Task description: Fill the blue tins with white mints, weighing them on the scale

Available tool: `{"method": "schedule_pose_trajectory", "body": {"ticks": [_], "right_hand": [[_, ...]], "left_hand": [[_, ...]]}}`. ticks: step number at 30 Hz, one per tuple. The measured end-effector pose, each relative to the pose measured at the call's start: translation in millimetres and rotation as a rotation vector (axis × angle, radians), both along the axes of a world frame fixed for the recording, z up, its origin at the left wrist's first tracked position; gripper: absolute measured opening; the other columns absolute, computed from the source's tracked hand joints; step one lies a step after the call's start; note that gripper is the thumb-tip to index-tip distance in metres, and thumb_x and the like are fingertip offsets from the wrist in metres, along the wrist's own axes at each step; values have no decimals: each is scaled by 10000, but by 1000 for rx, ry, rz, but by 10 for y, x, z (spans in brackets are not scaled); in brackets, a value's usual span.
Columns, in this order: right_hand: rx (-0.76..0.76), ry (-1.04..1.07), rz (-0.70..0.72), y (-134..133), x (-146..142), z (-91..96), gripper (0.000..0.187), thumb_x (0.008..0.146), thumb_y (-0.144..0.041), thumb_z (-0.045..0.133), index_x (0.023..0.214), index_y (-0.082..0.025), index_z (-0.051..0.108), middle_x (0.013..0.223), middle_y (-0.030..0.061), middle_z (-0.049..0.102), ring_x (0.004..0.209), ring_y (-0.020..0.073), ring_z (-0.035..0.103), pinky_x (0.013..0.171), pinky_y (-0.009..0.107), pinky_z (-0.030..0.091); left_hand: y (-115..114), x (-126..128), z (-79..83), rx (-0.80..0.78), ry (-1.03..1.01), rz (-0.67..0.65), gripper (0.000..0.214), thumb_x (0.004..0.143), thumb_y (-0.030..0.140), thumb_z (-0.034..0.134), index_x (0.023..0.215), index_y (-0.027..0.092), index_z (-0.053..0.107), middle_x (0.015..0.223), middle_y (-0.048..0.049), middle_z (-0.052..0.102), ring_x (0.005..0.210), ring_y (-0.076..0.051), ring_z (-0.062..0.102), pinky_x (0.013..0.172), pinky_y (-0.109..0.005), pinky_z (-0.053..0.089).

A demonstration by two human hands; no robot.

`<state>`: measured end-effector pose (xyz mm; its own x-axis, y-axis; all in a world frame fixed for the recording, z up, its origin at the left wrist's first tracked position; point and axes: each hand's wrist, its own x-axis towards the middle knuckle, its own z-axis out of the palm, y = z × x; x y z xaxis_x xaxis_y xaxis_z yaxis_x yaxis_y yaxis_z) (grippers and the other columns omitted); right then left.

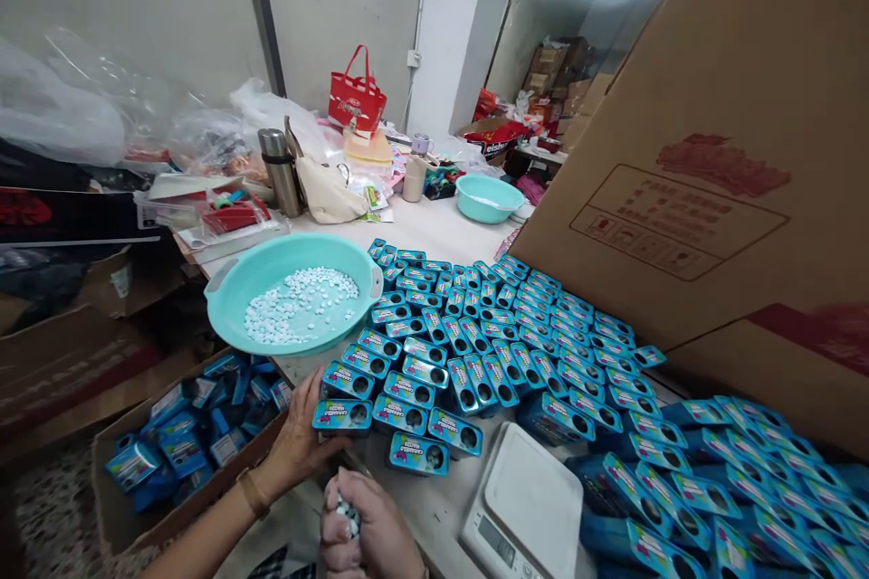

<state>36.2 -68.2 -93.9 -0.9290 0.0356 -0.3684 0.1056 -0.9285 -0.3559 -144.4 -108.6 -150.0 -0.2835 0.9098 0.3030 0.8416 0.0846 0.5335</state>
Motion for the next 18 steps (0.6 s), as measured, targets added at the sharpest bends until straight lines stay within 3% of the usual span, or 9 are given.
{"method": "schedule_pose_trajectory", "body": {"ticks": [4, 7, 10, 13, 15, 18], "right_hand": [[95, -135, 94, 33, -82, -278, 341, 773, -519, 583, 757, -215, 429, 502, -108, 365, 322, 14, 162, 341, 160, 103], [85, -197, 132, 90, -167, -367, 281, 813, -469, 531, 751, -213, 433, 495, -102, 344, 331, 24, 151, 346, 164, 89], [33, -187, 162, 160, -247, -367, 228, 866, -405, 453, 748, -211, 438, 488, -99, 322, 338, 31, 126, 352, 165, 78], [-17, -182, 171, 236, -325, -373, 232, 901, -360, 385, 737, -204, 434, 488, -95, 311, 341, 34, 115, 351, 162, 66], [-37, -193, 159, 283, -379, -403, 250, 918, -344, 341, 732, -200, 426, 492, -93, 306, 340, 33, 113, 349, 159, 58], [-43, -211, 148, 330, -452, -457, 274, 934, -335, 296, 734, -197, 423, 495, -93, 299, 342, 33, 110, 347, 152, 60]], "left_hand": [[-22, -172, 49, -47, -64, -111, 952, 809, 442, 628, 1498, 263, -5, 1505, -161, 215, 1398, -350, 217, 1119, -523, 274], [-168, -270, 41, -34, -220, -88, 901, 781, 444, 656, 1496, 238, 147, 1512, -154, 238, 1402, -364, 197, 1122, -556, 234], [-307, -455, 108, 22, -696, 134, 910, 696, 554, 697, 1436, 180, 322, 1456, -187, 353, 1357, -390, 306, 1083, -563, 306], [-274, -798, 372, 21, -1380, 353, 817, 734, 668, 591, 1321, 117, 454, 1286, -229, 537, 1181, -365, 538, 917, -484, 503], [-148, -1051, 607, 20, -1655, 334, 657, 802, 580, 585, 1285, 147, 482, 1174, -194, 619, 1042, -309, 637, 795, -403, 568], [75, -1317, 883, 10, -1831, 371, 476, 815, 362, 652, 1233, 180, 517, 1010, -133, 681, 802, -269, 704, 619, -370, 597]]}}
